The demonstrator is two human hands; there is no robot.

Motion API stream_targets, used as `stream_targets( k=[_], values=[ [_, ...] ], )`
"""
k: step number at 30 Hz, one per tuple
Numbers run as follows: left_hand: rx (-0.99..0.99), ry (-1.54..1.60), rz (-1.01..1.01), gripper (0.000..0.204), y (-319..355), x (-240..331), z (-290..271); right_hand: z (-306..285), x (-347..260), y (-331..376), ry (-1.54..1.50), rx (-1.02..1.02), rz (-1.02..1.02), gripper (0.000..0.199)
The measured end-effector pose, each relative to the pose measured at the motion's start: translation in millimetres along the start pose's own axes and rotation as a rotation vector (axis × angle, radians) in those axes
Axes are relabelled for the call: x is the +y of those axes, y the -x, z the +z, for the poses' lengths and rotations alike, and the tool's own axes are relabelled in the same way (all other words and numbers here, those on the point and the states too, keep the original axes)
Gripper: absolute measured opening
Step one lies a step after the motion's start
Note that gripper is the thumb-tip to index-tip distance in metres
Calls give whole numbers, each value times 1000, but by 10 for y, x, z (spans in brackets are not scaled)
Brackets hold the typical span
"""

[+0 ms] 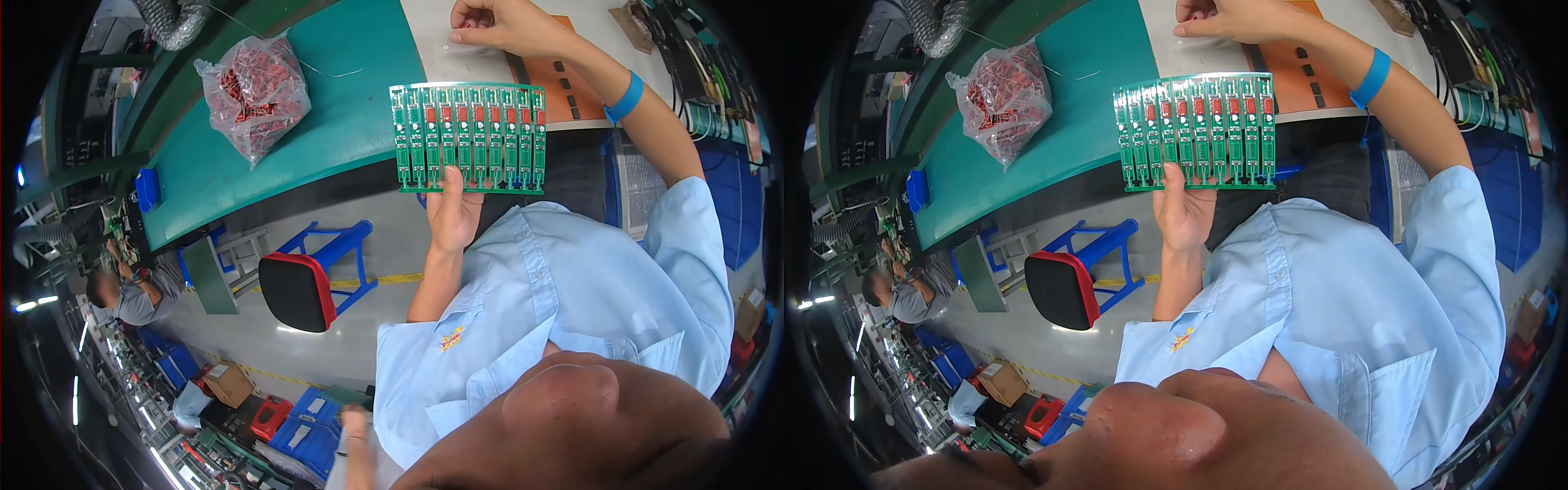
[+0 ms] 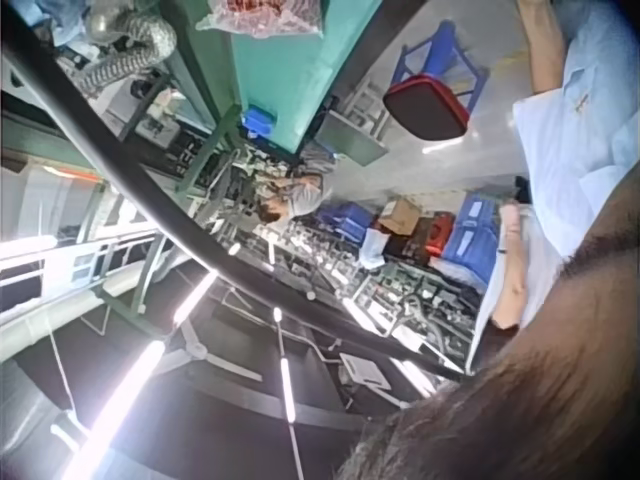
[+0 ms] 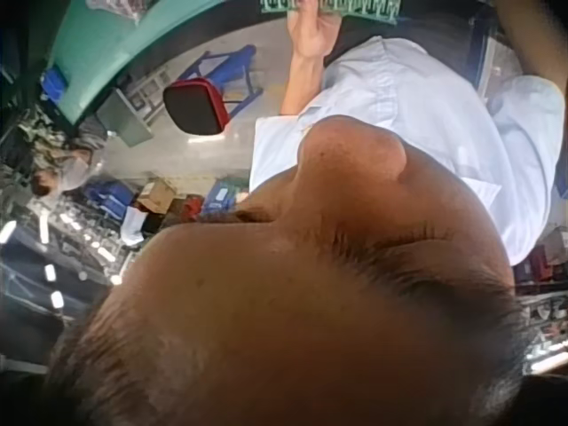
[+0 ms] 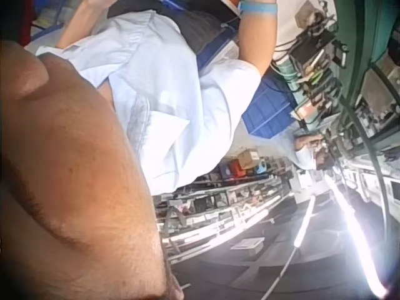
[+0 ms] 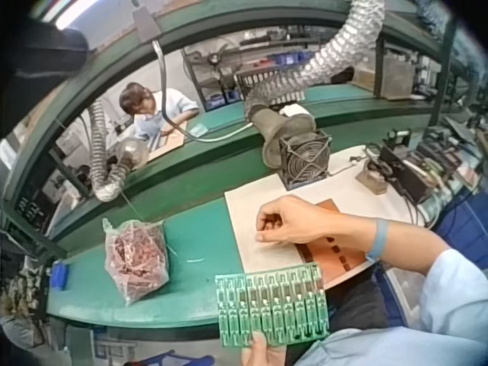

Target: Assemble electronic components and metal shields onto printed circuit boards at a manual assembly station.

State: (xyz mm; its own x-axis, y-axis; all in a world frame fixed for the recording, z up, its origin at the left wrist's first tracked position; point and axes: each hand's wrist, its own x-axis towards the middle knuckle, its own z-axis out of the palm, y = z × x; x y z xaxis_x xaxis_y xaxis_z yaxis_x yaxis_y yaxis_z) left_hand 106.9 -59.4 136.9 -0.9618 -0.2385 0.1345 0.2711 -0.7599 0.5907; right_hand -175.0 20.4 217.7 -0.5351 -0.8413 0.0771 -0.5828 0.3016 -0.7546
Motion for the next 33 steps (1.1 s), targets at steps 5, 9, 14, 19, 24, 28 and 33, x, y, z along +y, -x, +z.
stream_targets(
  k=[5,9,14,19,24,28,33],
  values=[
    [14,1,-15,48,-10,-10,41,-65,-12,93,-107,-23,38,18],
    [28,3,-41,45,-4,-75,-39,-116,-40,208,-147,87,-51,18],
    [148,-130,-45,44,-36,-121,120,-178,-86,395,-230,149,-155,13],
    [-9,-63,-66,44,-50,-132,148,-236,-292,563,-314,208,-24,12],
    [5,-114,-66,43,-92,-147,183,-259,-255,612,-258,207,-122,16],
    [54,-153,-54,43,-105,-184,251,-300,-316,659,-129,220,-169,17],
    [65,-207,-38,44,-64,-113,233,-198,-523,596,-205,239,-249,16]
  ],
)
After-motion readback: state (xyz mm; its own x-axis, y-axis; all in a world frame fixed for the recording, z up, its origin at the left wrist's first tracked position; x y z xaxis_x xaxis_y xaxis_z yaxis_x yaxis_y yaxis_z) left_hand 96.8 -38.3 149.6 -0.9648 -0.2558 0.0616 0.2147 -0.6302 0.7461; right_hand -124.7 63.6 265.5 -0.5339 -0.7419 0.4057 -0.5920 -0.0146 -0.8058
